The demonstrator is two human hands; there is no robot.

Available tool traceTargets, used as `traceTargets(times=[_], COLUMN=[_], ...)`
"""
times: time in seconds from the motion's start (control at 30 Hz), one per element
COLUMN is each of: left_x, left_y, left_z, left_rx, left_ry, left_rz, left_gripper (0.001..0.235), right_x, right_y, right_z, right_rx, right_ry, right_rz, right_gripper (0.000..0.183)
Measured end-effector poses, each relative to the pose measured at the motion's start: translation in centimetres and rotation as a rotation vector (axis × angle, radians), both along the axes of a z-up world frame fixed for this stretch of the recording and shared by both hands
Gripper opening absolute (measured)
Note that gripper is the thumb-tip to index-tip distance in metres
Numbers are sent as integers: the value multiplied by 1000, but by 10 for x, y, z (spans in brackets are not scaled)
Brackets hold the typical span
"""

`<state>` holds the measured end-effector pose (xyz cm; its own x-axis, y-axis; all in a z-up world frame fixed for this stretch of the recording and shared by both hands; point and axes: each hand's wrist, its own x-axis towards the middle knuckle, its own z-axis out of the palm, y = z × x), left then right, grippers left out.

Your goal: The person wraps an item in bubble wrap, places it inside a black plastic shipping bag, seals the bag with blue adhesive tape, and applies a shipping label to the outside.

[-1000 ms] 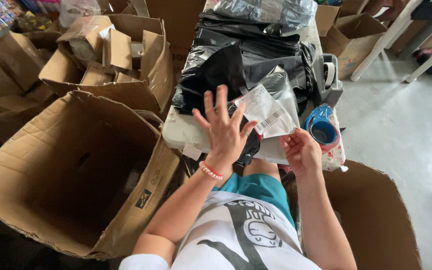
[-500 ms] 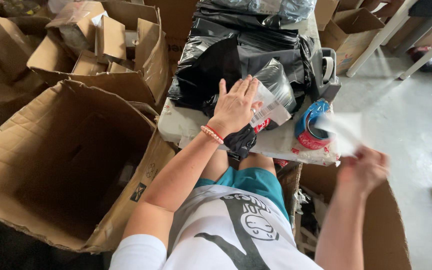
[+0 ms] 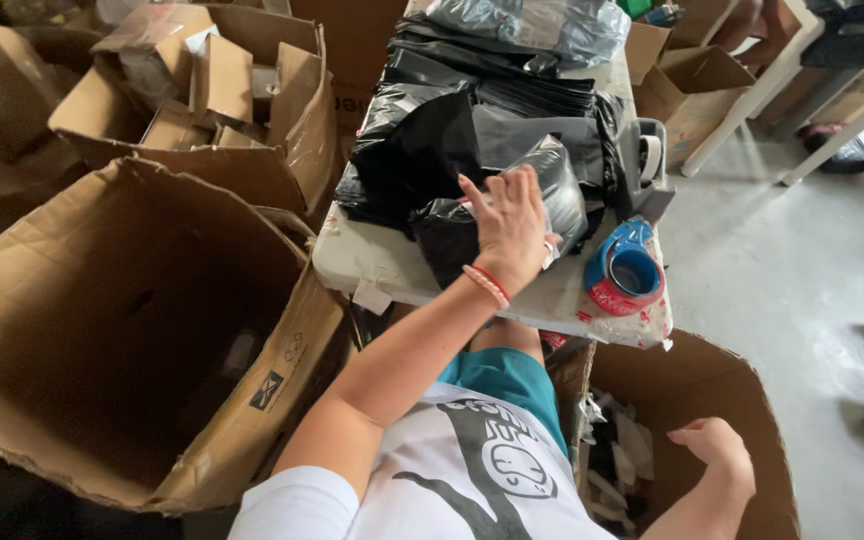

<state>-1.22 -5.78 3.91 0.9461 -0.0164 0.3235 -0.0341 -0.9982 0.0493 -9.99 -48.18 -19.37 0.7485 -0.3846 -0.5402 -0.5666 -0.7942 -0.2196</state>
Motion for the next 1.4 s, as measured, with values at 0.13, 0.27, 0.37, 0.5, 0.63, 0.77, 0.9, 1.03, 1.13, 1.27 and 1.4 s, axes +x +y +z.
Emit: traceTargets(times=[0.13, 0.27, 0.37, 0.5, 0.63, 0.77, 0.9, 1.03, 1.13, 1.27, 1.4], left_x=[-7, -23, -55, -111, -150, -122, -85, -64, -88, -133, -148], left_y=[-3, 4, 27, 85, 129, 170, 184, 183, 168, 155, 137], left_z=[-3, -35, -62, -109, -177, -247, -278, -254, -193, -82, -33], left_rx=[36, 290, -83, -316, -649, -1385, -1948, -1991, -2014, -1658, -1632], left_ry=[96, -372, -226, -439, -651, -340, 25, -278, -308, -404, -412], left_rz=[-29, -29, -324, -617, -295, 108, 251, -18, -133, -567, -699], left_gripper=[119, 99, 98, 53, 25, 34, 38, 25, 12, 10, 20], right_x=[17, 28, 22, 15, 7, -7, -17, -27, -32, -32, -36], right_y=[20, 81, 129, 183, 228, 269, 308, 323, 323, 327, 329], right_z=[6, 52, 94, 134, 165, 202, 230, 245, 246, 242, 244], right_rx=[161, 491, 585, 747, 755, 778, 779, 780, 754, 955, 1186], right_ry=[-71, -283, -359, -299, -381, -477, -776, -748, -739, -783, -1011], right_rz=[149, 450, 655, 683, 752, 927, 1319, 1410, 1417, 1075, 901], right_gripper=[26, 24, 21, 24, 30, 21, 19, 18, 16, 10, 10])
